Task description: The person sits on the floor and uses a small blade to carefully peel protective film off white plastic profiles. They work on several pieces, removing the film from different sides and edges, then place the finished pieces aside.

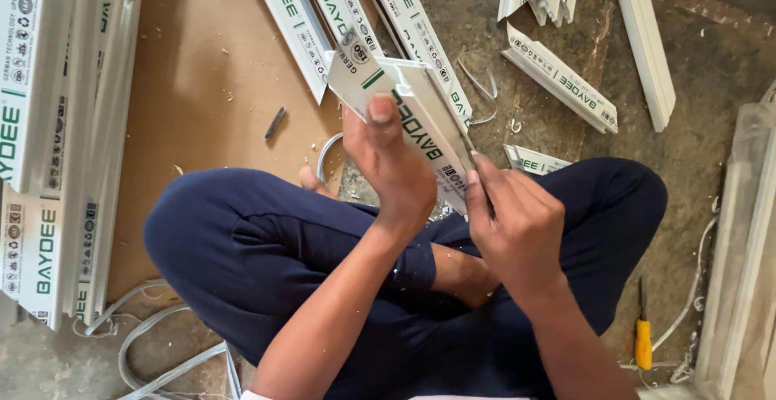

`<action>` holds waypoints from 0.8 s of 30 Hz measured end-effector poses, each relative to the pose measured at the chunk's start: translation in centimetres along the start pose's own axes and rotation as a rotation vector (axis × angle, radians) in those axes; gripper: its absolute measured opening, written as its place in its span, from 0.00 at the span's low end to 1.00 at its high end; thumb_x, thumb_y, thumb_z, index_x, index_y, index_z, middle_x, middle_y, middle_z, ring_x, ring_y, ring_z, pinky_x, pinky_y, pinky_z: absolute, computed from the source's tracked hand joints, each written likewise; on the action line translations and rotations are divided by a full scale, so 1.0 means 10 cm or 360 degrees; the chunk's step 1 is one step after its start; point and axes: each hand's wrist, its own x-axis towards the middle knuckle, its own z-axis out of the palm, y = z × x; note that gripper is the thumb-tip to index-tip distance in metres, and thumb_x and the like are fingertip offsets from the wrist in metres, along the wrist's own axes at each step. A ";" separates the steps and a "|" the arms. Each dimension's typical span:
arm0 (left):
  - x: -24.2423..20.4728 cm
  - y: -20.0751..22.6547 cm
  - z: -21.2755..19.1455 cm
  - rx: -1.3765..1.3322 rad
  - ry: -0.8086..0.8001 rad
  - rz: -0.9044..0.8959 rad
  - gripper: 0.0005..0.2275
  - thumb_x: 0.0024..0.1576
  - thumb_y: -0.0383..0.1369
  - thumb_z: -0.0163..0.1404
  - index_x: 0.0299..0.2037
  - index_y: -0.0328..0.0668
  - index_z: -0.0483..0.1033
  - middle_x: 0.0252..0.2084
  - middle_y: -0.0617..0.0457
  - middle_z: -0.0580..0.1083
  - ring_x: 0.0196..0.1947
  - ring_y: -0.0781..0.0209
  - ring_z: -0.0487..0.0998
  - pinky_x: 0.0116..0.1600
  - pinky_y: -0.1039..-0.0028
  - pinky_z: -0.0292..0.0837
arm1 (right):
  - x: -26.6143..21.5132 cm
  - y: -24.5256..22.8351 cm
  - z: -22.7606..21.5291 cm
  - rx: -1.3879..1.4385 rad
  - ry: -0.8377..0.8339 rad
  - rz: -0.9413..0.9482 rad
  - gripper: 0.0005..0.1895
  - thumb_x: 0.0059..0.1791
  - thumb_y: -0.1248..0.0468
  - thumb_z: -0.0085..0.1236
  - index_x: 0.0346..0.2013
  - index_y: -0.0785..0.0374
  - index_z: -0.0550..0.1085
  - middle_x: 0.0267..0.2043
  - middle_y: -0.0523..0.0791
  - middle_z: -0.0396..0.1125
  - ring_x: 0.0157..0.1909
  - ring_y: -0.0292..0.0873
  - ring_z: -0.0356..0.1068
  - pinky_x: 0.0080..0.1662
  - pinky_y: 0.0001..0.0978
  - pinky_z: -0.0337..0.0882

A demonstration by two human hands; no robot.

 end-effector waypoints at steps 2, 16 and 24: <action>-0.01 0.03 0.03 -0.0009 -0.0023 0.0067 0.29 0.66 0.57 0.47 0.52 0.32 0.68 0.43 0.54 0.70 0.43 0.67 0.67 0.53 0.73 0.64 | -0.01 0.00 0.03 -0.0151 -0.0059 0.0011 0.18 0.50 0.73 0.64 0.55 0.75 0.77 0.22 0.50 0.68 0.23 0.50 0.69 0.30 0.41 0.68; 0.03 0.05 0.00 0.0155 -0.0041 0.0127 0.26 0.71 0.54 0.44 0.46 0.31 0.70 0.41 0.55 0.68 0.40 0.68 0.66 0.50 0.76 0.64 | -0.07 0.01 0.06 0.0015 0.0029 -0.0133 0.19 0.48 0.76 0.64 0.53 0.71 0.75 0.28 0.49 0.68 0.28 0.49 0.69 0.33 0.40 0.67; 0.07 0.07 -0.02 -0.0021 0.0052 -0.0023 0.24 0.67 0.54 0.47 0.49 0.34 0.69 0.40 0.58 0.66 0.41 0.70 0.63 0.48 0.76 0.60 | -0.13 0.07 0.09 0.0007 -0.0058 -0.0261 0.24 0.44 0.77 0.63 0.55 0.75 0.73 0.25 0.47 0.64 0.27 0.47 0.65 0.32 0.40 0.65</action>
